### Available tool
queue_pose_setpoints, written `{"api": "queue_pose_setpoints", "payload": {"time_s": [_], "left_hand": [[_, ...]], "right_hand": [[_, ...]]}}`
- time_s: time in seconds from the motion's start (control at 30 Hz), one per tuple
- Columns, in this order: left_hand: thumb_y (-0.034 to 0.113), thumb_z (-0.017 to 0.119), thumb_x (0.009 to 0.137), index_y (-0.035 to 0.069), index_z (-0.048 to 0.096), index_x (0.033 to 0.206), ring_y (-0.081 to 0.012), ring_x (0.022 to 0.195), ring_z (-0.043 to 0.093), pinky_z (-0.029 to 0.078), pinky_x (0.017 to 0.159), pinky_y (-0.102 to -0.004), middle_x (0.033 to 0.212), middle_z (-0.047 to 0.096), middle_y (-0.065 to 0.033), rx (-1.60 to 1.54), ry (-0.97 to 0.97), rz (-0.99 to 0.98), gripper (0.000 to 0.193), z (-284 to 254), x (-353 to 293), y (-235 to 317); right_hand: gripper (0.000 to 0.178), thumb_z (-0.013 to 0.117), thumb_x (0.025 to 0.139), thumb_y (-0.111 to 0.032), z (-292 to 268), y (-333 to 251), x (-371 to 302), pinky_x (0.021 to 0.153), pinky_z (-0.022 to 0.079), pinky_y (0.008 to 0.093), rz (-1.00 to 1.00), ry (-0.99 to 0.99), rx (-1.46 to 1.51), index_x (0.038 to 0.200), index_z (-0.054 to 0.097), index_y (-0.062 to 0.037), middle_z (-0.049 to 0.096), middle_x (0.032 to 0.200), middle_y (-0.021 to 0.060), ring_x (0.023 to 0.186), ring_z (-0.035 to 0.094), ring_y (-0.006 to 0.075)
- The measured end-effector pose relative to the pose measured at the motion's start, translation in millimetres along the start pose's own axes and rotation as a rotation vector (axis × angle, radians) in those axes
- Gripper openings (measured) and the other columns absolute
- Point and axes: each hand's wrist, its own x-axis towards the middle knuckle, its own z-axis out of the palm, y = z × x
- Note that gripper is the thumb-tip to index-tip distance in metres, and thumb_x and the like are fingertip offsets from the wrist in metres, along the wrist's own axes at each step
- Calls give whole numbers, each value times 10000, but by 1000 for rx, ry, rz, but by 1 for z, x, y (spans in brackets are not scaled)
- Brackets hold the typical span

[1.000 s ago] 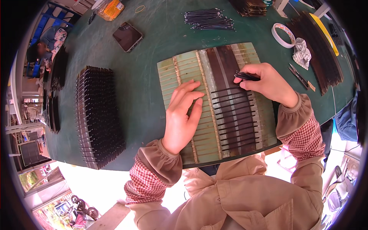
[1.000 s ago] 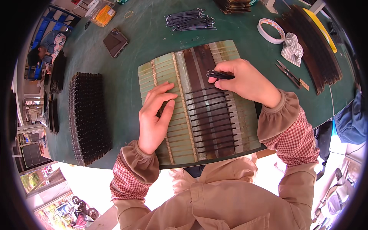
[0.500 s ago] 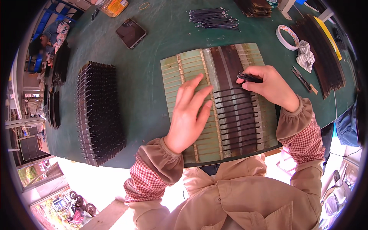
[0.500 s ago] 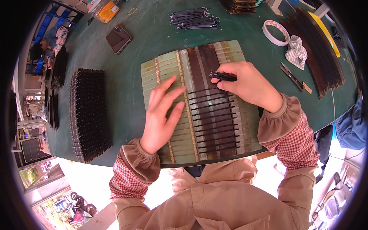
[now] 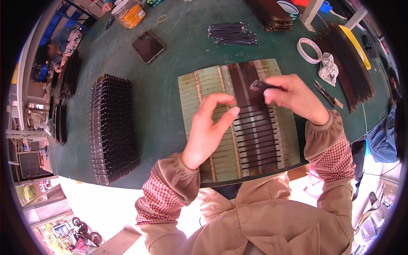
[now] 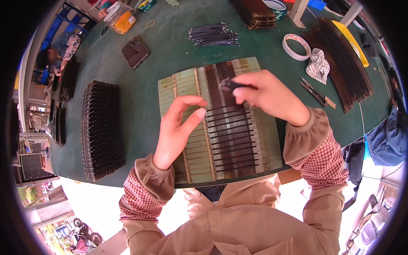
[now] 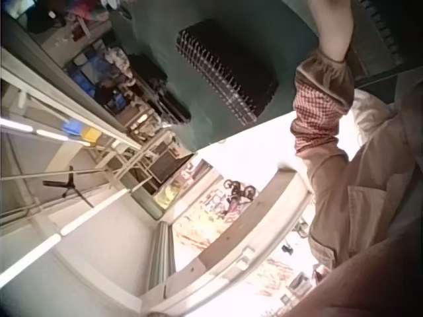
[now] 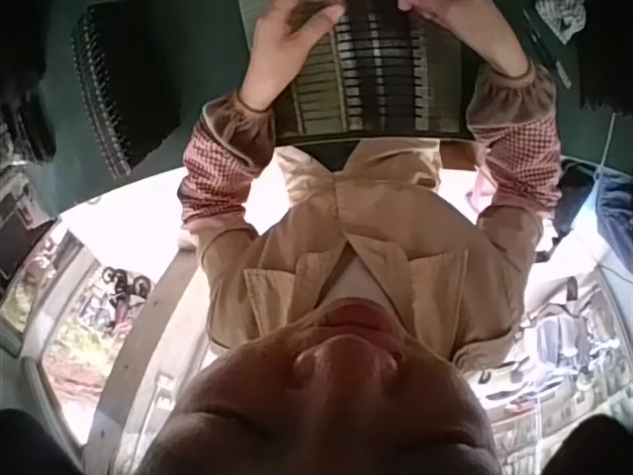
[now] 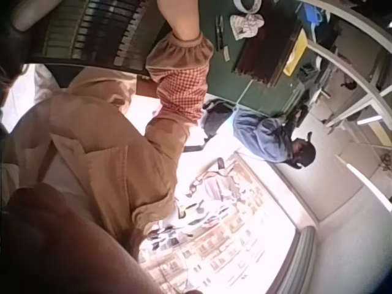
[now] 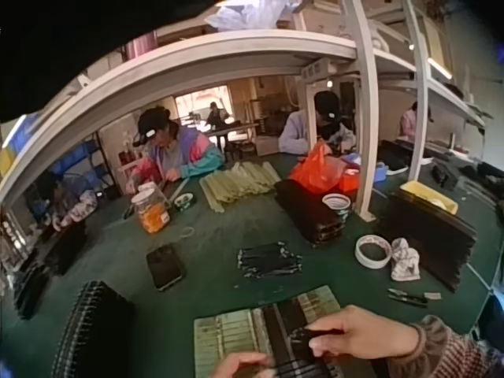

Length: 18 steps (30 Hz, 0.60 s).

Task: Placing small electronic components into a mounting rack and securing them with tape.

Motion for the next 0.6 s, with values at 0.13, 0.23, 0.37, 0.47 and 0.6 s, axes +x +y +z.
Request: {"api": "queue_pose_setpoints", "payload": {"time_s": [0.13, 0.23, 0.37, 0.47, 0.6], "left_hand": [[19, 615, 915, 16, 576, 991, -117, 980, 555, 440, 891, -269, 1014, 600, -40, -180, -30, -64, 86, 6, 9, -5], [14, 606, 923, 17, 563, 957, -89, 937, 544, 442, 865, -255, 966, 596, -24, -232, -42, -89, 54, 9, 9, -10], [10, 607, 917, 14, 560, 947, -100, 940, 535, 445, 859, -268, 964, 597, -32, -338, -39, -142, 57, 10, 9, -18], [1, 616, 902, 10, 563, 948, -130, 968, 550, 447, 864, -282, 978, 603, -44, -262, -2, -84, 71, 5, 7, -25], [-16, 624, 869, 2, 578, 958, -222, 1026, 567, 447, 898, -318, 1061, 615, -87, 214, 40, 214, 102, -13, 7, -26]], "right_hand": [[137, 669, 861, -119, 10, -10, 6, 517, 399, 208, 149, -211, 178, 923, 645, 0, 604, 734, -10, 574, 488, 44], [135, 674, 857, -111, 11, -8, 7, 516, 398, 207, 164, -227, 188, 922, 653, 6, 603, 739, -8, 580, 483, 38], [133, 682, 851, -106, 12, -1, 8, 517, 392, 205, 186, -172, 201, 923, 661, 3, 596, 728, -8, 578, 482, 41], [126, 685, 848, -96, 13, 7, 11, 522, 390, 208, 187, -131, 219, 915, 659, 6, 591, 725, -11, 589, 484, 41], [146, 691, 840, -93, 7, 22, 13, 556, 419, 239, 163, -55, 125, 919, 652, 23, 604, 726, 18, 623, 515, 67]]}}
